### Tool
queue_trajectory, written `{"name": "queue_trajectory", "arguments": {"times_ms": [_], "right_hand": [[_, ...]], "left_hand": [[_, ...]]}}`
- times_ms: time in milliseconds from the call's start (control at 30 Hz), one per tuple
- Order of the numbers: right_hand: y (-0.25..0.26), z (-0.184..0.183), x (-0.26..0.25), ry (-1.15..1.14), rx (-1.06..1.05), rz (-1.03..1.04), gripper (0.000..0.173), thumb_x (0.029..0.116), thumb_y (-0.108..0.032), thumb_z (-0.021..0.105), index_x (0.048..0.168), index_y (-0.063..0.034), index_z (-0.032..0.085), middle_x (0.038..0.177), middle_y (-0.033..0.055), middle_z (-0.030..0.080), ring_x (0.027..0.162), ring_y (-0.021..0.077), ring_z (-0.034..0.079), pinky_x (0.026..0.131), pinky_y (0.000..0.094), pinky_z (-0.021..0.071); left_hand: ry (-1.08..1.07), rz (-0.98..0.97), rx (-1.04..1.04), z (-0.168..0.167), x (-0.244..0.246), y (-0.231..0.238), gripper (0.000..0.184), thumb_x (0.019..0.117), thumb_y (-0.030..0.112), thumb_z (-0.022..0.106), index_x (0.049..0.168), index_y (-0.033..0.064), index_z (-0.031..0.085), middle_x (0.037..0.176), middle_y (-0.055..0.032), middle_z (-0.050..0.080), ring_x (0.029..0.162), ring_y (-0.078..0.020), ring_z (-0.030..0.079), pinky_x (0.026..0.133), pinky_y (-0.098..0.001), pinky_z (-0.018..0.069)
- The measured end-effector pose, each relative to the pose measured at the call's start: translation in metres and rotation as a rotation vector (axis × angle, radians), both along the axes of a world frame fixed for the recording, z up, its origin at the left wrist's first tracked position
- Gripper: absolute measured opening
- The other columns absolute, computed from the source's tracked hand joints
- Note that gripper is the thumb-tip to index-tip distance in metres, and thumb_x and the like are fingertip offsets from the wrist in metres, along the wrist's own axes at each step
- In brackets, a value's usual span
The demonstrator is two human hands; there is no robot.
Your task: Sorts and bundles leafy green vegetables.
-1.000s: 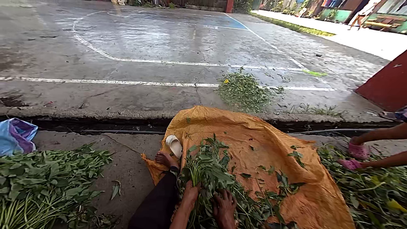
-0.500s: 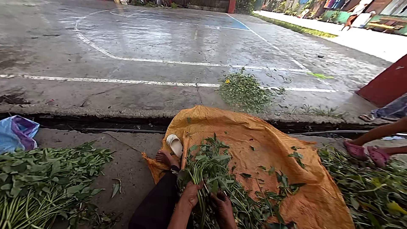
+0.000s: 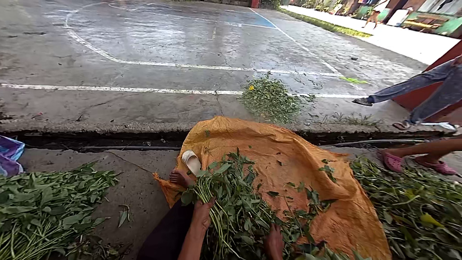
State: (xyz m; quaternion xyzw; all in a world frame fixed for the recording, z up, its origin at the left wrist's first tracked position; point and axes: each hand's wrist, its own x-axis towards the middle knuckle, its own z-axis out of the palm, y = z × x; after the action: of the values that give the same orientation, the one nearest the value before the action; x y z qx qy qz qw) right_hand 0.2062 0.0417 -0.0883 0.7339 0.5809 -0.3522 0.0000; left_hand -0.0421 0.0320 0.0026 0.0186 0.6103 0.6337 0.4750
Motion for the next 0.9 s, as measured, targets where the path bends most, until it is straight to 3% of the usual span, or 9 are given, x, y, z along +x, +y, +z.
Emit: {"name": "queue_trajectory", "arguments": {"times_ms": [67,133,233,467,600,667,733,833,900], "right_hand": [[0.010,-0.009,0.009,-0.102,-0.115,-0.017,0.065,0.0973,-0.012,0.064,0.157,-0.0072,0.038,0.159,0.0218,0.041,0.145,0.0478,0.038,0.114,0.0674,0.0304],[0.017,-0.011,0.016,-0.168,-0.211,0.119,0.064,0.0978,-0.017,0.064,0.156,-0.0087,0.041,0.152,0.0223,0.050,0.144,0.0459,0.040,0.115,0.0661,0.0292],[0.026,-0.002,0.008,0.001,-0.114,0.196,0.035,0.0974,-0.013,0.065,0.131,-0.0041,0.066,0.124,0.0214,0.069,0.121,0.0389,0.064,0.107,0.0566,0.0460],[-0.014,0.048,-0.068,0.576,0.257,0.046,0.027,0.0898,-0.004,0.072,0.115,0.0053,0.069,0.095,0.0170,0.076,0.086,0.0274,0.074,0.085,0.0459,0.0589],[-0.026,0.056,-0.080,0.590,0.300,0.205,0.051,0.0901,-0.002,0.068,0.139,0.0055,0.054,0.085,0.0163,0.073,0.075,0.0288,0.072,0.077,0.0473,0.0582],[-0.019,0.062,-0.079,0.516,0.192,0.330,0.068,0.0926,-0.004,0.063,0.156,0.0002,0.037,0.086,0.0178,0.070,0.076,0.0322,0.069,0.079,0.0502,0.0560],[-0.012,0.069,-0.079,0.403,0.046,0.415,0.065,0.0967,-0.010,0.059,0.157,-0.0034,0.036,0.093,0.0213,0.070,0.084,0.0363,0.070,0.085,0.0525,0.0544],[-0.009,0.070,-0.080,0.243,-0.054,0.469,0.038,0.1023,-0.022,0.055,0.133,0.0005,0.060,0.103,0.0241,0.071,0.101,0.0392,0.069,0.093,0.0548,0.0521],[-0.019,0.069,-0.081,0.170,-0.075,0.466,0.037,0.1063,-0.028,0.049,0.116,0.0020,0.069,0.105,0.0248,0.072,0.106,0.0405,0.069,0.094,0.0567,0.0514]], "left_hand": [[0.013,-0.027,-0.039,-0.005,0.004,-0.001,0.027,0.0965,-0.010,0.058,0.122,-0.0064,0.051,0.100,-0.0131,0.060,0.080,-0.0136,0.062,0.073,-0.0274,0.0554],[0.039,-0.066,-0.101,-0.012,0.012,-0.002,0.035,0.0954,-0.009,0.061,0.128,-0.0077,0.050,0.110,-0.0181,0.060,0.090,-0.0177,0.062,0.080,-0.0311,0.0547],[0.087,-0.156,-0.183,-0.021,0.025,-0.002,0.041,0.0939,-0.006,0.066,0.132,-0.0083,0.051,0.123,-0.0228,0.060,0.106,-0.0233,0.062,0.092,-0.0352,0.0521],[-0.040,-0.283,-0.234,-0.023,0.037,-0.007,0.051,0.0915,-0.008,0.068,0.138,-0.0049,0.047,0.123,-0.0209,0.061,0.103,-0.0223,0.063,0.088,-0.0351,0.0539],[-0.017,-0.356,-0.185,-0.021,0.029,-0.007,0.052,0.0924,-0.008,0.067,0.140,-0.0049,0.046,0.126,-0.0210,0.060,0.106,-0.0219,0.063,0.091,-0.0346,0.0533],[0.061,-0.441,-0.184,-0.019,0.028,-0.007,0.049,0.0916,-0.007,0.068,0.137,-0.0062,0.049,0.125,-0.0208,0.061,0.106,-0.0214,0.063,0.092,-0.0343,0.0533],[0.124,-0.517,-0.208,-0.018,0.032,-0.008,0.045,0.0898,-0.007,0.070,0.131,-0.0070,0.054,0.119,-0.0196,0.064,0.102,-0.0205,0.064,0.090,-0.0344,0.0537],[0.132,-0.562,-0.262,-0.017,0.033,-0.008,0.036,0.0891,-0.007,0.070,0.123,-0.0066,0.058,0.109,-0.0166,0.065,0.092,-0.0182,0.064,0.084,-0.0332,0.0543],[0.087,-0.449,-0.277,-0.014,0.028,-0.007,0.032,0.0899,-0.010,0.068,0.120,-0.0064,0.058,0.103,-0.0147,0.065,0.085,-0.0163,0.063,0.077,-0.0307,0.0544]]}}
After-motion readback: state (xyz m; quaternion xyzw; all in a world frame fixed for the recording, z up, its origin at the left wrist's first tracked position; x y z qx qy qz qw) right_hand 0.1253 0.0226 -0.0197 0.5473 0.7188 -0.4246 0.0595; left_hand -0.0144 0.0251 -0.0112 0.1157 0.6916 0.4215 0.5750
